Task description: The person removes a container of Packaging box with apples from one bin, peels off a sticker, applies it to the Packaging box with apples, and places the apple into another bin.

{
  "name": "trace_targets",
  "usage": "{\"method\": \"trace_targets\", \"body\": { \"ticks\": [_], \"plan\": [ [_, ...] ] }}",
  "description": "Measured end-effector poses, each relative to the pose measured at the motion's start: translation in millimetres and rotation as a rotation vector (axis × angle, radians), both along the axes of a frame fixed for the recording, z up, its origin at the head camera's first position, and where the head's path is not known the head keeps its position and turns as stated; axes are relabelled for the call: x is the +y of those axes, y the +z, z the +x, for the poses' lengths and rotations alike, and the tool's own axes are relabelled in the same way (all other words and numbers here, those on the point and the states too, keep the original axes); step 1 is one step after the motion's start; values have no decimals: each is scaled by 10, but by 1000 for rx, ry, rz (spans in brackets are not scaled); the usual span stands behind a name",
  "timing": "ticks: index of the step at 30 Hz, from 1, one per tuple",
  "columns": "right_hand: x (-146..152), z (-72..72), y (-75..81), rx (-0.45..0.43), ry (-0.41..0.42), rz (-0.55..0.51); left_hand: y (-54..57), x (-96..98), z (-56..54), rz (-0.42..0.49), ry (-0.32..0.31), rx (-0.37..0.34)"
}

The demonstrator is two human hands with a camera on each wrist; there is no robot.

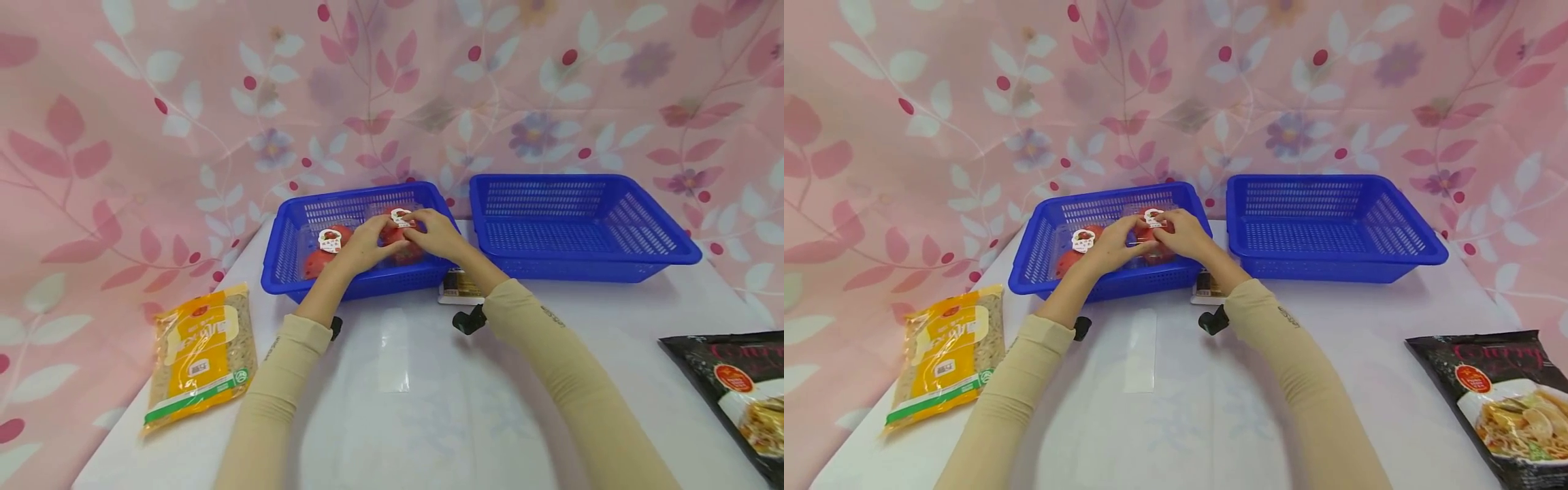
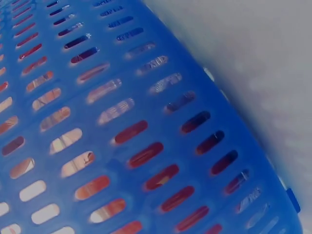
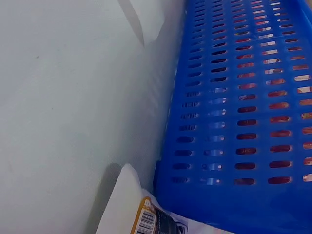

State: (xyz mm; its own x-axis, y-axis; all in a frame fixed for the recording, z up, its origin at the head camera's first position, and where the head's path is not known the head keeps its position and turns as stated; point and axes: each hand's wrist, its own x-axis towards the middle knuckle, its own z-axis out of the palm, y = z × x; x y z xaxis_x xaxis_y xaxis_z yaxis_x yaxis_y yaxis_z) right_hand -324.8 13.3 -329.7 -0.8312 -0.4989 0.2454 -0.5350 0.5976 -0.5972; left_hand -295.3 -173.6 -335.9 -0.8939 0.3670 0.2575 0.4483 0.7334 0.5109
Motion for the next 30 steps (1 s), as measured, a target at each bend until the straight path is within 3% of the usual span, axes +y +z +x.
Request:
{"method": "trace_targets", "body": {
  "ticks": [12,20,30],
  "plan": [
    [-7,-51,-14,-78,9,70,-29,12,-63,-56,-25,-83],
    [-25,-72,-75,-137,32,165,-60,23,-39,-124,-25,-132],
    [-41,-87,-90,-139,88,247,-71,30,-9,-163,12,-120]
  ]
}}
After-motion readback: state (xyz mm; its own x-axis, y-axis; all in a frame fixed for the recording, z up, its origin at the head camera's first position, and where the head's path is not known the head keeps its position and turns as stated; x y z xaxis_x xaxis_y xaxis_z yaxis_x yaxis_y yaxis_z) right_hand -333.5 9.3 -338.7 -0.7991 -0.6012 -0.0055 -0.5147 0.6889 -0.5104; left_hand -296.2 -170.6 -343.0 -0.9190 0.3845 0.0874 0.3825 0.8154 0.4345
